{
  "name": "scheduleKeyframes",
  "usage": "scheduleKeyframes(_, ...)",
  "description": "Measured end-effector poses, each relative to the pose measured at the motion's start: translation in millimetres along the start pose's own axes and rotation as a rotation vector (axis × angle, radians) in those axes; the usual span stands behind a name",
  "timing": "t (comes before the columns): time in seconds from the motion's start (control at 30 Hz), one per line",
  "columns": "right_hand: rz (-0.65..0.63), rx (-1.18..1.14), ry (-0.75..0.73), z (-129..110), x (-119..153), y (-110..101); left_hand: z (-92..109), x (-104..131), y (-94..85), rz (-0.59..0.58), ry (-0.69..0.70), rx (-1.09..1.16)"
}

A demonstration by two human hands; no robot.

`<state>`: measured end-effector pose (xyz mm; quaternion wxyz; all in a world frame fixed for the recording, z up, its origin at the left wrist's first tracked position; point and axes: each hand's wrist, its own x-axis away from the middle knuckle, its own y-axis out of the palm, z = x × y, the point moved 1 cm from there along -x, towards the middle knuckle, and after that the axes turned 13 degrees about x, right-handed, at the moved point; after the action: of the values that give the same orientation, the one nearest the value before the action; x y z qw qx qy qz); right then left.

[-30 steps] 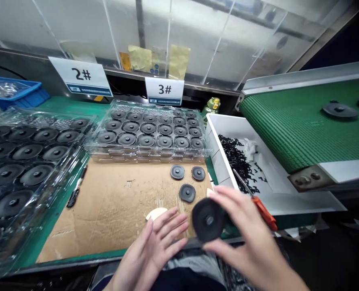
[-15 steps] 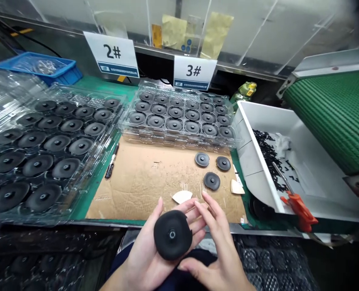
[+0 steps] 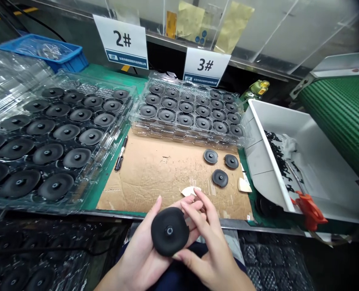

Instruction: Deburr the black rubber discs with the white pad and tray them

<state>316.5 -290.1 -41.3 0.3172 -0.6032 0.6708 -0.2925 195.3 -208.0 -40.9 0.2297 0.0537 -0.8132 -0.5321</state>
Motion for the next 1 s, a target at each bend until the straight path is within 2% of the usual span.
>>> scheduleKeyframes(0.2, -0.143, -0.174, 0.104, 1.5, -4.6, 1.1, 3.2, 6.8, 0.1, 0.133, 0.090, -0.088)
scheduleKeyframes(0.27, -0.159, -0.254, 0.145, 4.4, -1.3, -1.9, 3.4, 13.2, -2.5, 0.119, 0.049, -0.148)
scheduleKeyframes(0.4, -0.197, -0.384, 0.198, 8.6, 8.4, -2.6, 3.4, 28.0, -14.6, 0.014, -0.062, -0.284)
scheduleKeyframes(0.57, -0.226, -0.508, 0.180, 8.1, 11.4, 6.2, 0.0, 34.7, -34.1, -0.027, 0.013, -0.272)
scheduleKeyframes(0.63, -0.266, -0.512, 0.161, 12.9, 12.2, 7.6, -3.4, 34.7, -41.6, -0.004, 0.061, -0.244)
scheduleKeyframes(0.7, -0.234, -0.508, 0.174, 25.9, 14.0, 7.9, -7.1, 34.7, -49.5, 0.049, 0.125, -0.215)
scheduleKeyframes(0.77, -0.073, -0.410, 0.247, 47.0, 15.2, 9.3, -10.6, 34.8, -57.1, 0.109, 0.193, -0.190)
scheduleKeyframes(0.83, 0.089, -0.165, 0.285, 70.0, 14.5, 14.2, -13.6, 34.9, -62.8, 0.153, 0.237, -0.173)
scheduleKeyframes(0.87, 0.123, -0.013, 0.263, 79.8, 13.2, 18.4, -14.8, 34.9, -64.6, 0.165, 0.243, -0.167)
scheduleKeyframes(0.93, 0.109, 0.232, 0.178, 93.9, 8.8, 29.1, -16.2, 35.0, -65.8, 0.165, 0.246, -0.169)
scheduleKeyframes(1.0, 0.090, 0.341, 0.129, 101.6, 1.8, 39.0, -16.1, 35.2, -64.0, 0.142, 0.253, -0.188)
